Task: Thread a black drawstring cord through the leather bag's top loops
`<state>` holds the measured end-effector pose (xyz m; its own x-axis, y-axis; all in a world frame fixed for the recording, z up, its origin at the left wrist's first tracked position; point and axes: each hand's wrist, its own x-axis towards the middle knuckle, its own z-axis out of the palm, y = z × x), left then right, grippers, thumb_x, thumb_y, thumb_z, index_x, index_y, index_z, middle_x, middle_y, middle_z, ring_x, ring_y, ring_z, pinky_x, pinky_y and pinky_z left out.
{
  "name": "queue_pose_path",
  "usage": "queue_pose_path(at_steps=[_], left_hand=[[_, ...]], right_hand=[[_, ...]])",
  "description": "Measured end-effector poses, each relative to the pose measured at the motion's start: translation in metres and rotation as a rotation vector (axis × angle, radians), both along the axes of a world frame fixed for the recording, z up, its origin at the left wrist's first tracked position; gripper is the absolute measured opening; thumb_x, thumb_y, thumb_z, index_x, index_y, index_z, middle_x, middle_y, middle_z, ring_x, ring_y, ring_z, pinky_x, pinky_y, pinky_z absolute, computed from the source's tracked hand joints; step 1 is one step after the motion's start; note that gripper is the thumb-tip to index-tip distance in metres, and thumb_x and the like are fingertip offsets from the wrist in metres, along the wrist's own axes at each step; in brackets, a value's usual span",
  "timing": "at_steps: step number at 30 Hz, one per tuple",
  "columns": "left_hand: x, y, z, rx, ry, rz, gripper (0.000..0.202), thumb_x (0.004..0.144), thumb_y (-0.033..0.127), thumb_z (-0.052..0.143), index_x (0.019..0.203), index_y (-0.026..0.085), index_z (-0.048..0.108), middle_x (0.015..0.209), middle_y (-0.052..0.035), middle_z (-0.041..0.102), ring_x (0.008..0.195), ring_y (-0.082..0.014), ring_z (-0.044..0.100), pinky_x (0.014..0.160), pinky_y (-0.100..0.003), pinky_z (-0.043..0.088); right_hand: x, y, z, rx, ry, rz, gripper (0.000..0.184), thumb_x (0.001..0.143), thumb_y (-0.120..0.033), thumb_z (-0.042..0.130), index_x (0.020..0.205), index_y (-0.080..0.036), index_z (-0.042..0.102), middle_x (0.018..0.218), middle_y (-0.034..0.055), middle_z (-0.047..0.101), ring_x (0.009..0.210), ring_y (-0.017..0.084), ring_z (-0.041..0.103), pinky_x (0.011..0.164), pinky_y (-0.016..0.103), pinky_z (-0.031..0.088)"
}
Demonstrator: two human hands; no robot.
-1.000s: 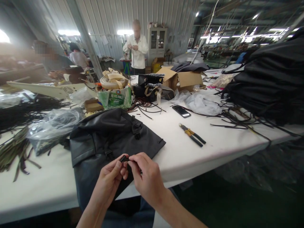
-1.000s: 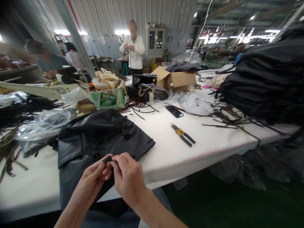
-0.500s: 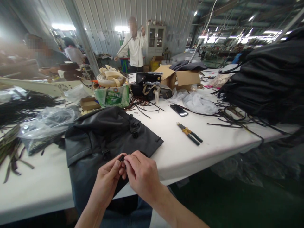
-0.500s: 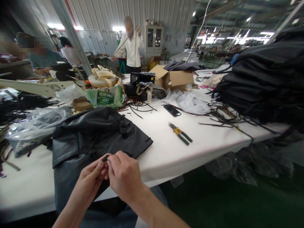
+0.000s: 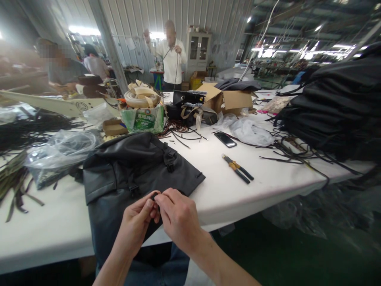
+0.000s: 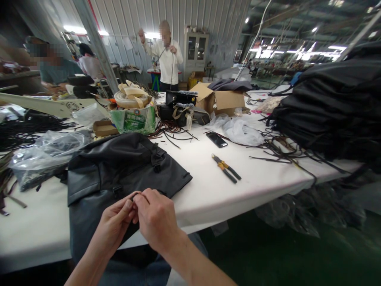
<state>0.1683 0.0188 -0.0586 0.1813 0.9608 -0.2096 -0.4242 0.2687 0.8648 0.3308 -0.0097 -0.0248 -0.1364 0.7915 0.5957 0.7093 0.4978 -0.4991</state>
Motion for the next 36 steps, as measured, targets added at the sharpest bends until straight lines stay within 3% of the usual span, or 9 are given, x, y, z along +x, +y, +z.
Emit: queue_pose_path(at_steps=[10, 15, 20, 23, 26, 36], left_hand=[[0.001, -0.004, -0.005, 0.068, 0.033, 0.004, 0.054, 0.082, 0.048, 0.099, 0.121, 0.013, 0.085, 0.069, -0.0023, 0.063, 0.061, -0.0131, 0.057, 0.058, -0.024, 0.05], [-0.005, -0.003, -0.012, 0.156, 0.174, -0.01, 0.056, 0.092, 0.052, 0.089, 0.129, 0.012, 0.08, 0.068, 0.0001, 0.061, 0.062, -0.0139, 0.059, 0.06, -0.025, 0.052], [-0.012, -0.004, -0.003, 0.328, 0.4, -0.027, 0.048, 0.1, 0.051, 0.079, 0.13, 0.015, 0.08, 0.07, 0.0005, 0.065, 0.063, -0.0141, 0.063, 0.065, -0.025, 0.055], [-0.015, -0.006, 0.004, 0.474, 0.524, -0.043, 0.035, 0.106, 0.044, 0.071, 0.131, 0.021, 0.08, 0.075, 0.0016, 0.067, 0.065, -0.0122, 0.063, 0.067, -0.022, 0.054], [-0.015, -0.009, 0.007, 0.57, 0.604, -0.059, 0.028, 0.109, 0.036, 0.064, 0.132, 0.026, 0.078, 0.077, 0.0035, 0.064, 0.067, -0.0105, 0.063, 0.069, -0.021, 0.051], [-0.012, -0.016, 0.008, 0.626, 0.634, -0.082, 0.03, 0.112, 0.035, 0.06, 0.135, 0.024, 0.075, 0.081, 0.0026, 0.063, 0.067, -0.0106, 0.062, 0.067, -0.021, 0.051]], right_hand=[[-0.005, -0.002, -0.01, -0.014, -0.037, -0.066, 0.024, 0.117, -0.024, 0.046, 0.107, -0.02, 0.067, 0.094, 0.0056, 0.069, 0.082, 0.021, 0.066, 0.074, 0.034, 0.045], [-0.003, 0.0, -0.014, 0.023, -0.074, -0.086, 0.028, 0.119, -0.025, 0.045, 0.102, -0.02, 0.066, 0.089, 0.004, 0.068, 0.076, 0.02, 0.065, 0.07, 0.034, 0.042], [-0.001, -0.004, -0.02, 0.004, 0.055, -0.038, 0.026, 0.119, -0.026, 0.047, 0.106, -0.021, 0.069, 0.093, 0.0047, 0.07, 0.08, 0.019, 0.068, 0.072, 0.032, 0.046], [0.001, -0.013, -0.024, -0.101, 0.226, 0.035, 0.023, 0.118, -0.025, 0.049, 0.12, -0.021, 0.072, 0.105, 0.0062, 0.073, 0.092, 0.02, 0.072, 0.081, 0.031, 0.052], [0.004, -0.023, -0.024, -0.184, 0.27, 0.064, 0.026, 0.117, -0.023, 0.049, 0.129, -0.023, 0.071, 0.111, 0.007, 0.075, 0.101, 0.022, 0.072, 0.089, 0.032, 0.055], [0.003, -0.025, -0.018, -0.053, 0.22, 0.048, 0.018, 0.109, -0.012, 0.058, 0.114, -0.021, 0.072, 0.099, 0.006, 0.074, 0.088, 0.02, 0.072, 0.082, 0.03, 0.056]])
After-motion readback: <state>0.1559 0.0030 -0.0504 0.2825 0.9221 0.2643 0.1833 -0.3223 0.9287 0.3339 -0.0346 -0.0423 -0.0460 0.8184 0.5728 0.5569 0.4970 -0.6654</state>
